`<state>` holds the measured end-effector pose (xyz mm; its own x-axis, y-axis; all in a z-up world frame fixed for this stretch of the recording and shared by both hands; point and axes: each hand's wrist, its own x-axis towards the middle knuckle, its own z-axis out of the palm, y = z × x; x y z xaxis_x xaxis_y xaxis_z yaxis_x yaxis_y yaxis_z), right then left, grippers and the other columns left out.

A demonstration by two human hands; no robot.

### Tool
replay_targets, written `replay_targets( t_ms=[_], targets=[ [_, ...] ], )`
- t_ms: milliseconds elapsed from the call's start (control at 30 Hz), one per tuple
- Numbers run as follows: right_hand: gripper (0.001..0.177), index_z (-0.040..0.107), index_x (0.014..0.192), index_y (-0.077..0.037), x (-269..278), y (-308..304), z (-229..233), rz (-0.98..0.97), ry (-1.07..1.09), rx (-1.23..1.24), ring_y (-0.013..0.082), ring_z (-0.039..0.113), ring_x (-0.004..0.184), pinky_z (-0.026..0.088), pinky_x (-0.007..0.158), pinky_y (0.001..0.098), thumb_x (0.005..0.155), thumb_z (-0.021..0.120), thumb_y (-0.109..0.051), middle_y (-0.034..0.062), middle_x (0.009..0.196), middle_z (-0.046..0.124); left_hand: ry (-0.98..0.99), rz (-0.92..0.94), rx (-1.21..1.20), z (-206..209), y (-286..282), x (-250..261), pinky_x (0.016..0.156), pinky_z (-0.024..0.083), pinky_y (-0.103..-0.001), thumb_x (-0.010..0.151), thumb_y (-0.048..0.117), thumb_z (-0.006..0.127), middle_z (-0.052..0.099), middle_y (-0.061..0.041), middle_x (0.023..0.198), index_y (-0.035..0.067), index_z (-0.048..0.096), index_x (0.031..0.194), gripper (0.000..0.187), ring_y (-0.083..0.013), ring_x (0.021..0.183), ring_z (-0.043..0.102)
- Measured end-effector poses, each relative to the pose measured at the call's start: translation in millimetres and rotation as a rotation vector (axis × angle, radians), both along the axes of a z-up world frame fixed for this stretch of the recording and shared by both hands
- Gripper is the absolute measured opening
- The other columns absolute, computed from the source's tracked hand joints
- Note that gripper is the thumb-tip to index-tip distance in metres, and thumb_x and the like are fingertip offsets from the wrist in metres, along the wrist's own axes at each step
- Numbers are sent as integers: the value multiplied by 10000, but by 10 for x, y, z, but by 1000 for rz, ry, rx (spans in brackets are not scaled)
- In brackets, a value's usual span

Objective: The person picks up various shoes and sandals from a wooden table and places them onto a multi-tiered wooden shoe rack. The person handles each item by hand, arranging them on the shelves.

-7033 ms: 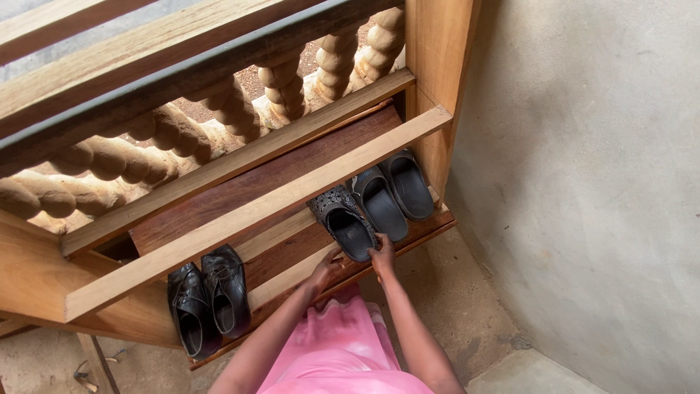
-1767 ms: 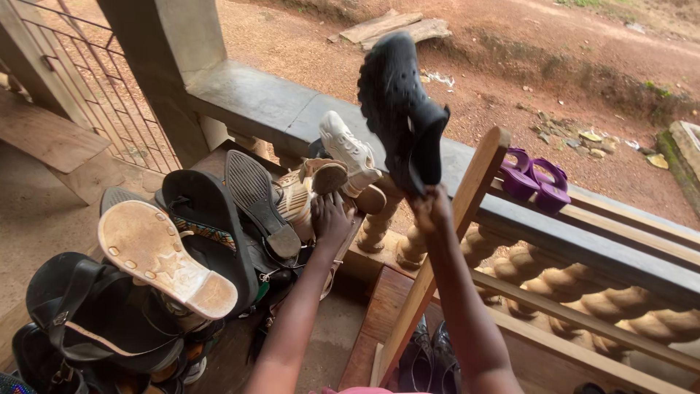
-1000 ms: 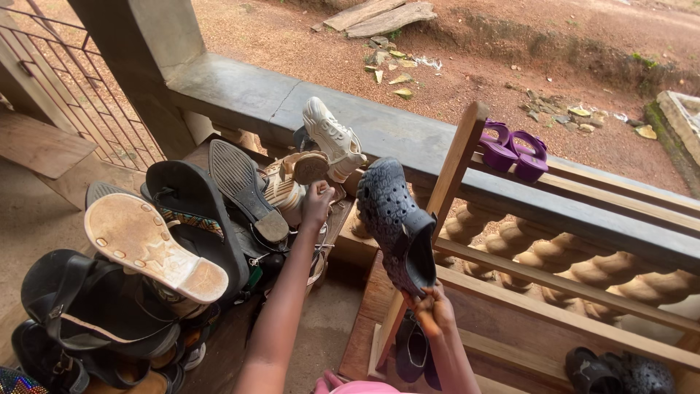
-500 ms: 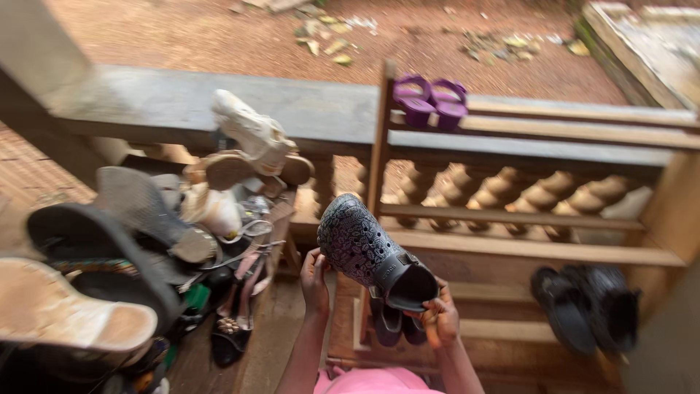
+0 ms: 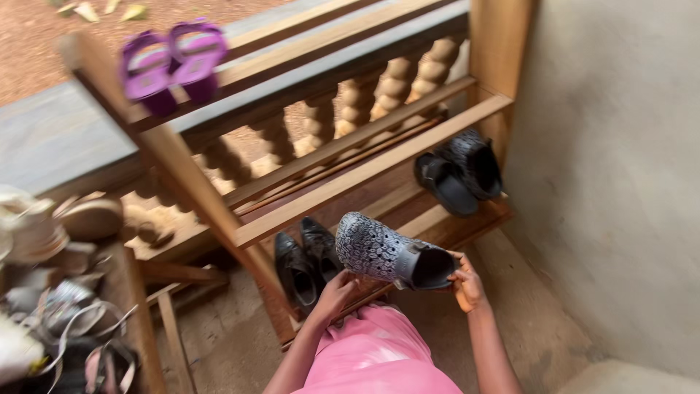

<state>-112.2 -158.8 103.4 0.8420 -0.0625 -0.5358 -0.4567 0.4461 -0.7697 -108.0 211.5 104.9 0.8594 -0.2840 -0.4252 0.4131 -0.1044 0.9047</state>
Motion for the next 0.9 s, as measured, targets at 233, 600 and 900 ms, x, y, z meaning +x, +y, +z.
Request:
replay_targets(
  t_ms=[233, 600, 900],
  targets=[
    [606, 507, 1300, -180, -20, -281, -620, -364, 120, 8, 377, 670, 978, 637, 704, 552, 735, 501, 37, 169, 1232, 604, 221, -185, -83, -489, -797, 405, 805, 561, -348, 979, 214, 570, 685, -63, 1129, 3, 593, 1289, 375, -143, 883, 639],
    [575, 456, 1375, -173, 1703, -978, -912, -544, 31, 40, 382, 615, 1140, 630, 835, 560, 849, 481, 59, 216, 1380, 516, -164, -342, 328, -1130, -2583, 1960, 1060, 471, -391, 893, 368, 662, 551, -201, 1469, 19, 482, 1454, 685, -301, 1255, 622],
    [598, 460, 1414, -277, 1987, -1131, -1157, -562, 78, -37, 338, 524, 1262, 574, 887, 564, 909, 497, 40, 125, 1472, 466, 117, -212, 149, -1335, -3192, 2554, 1158, 361, -439, 928, 320, 614, 331, -206, 1629, 85, 168, 1621, 857, -347, 1457, 408]
  ],
)
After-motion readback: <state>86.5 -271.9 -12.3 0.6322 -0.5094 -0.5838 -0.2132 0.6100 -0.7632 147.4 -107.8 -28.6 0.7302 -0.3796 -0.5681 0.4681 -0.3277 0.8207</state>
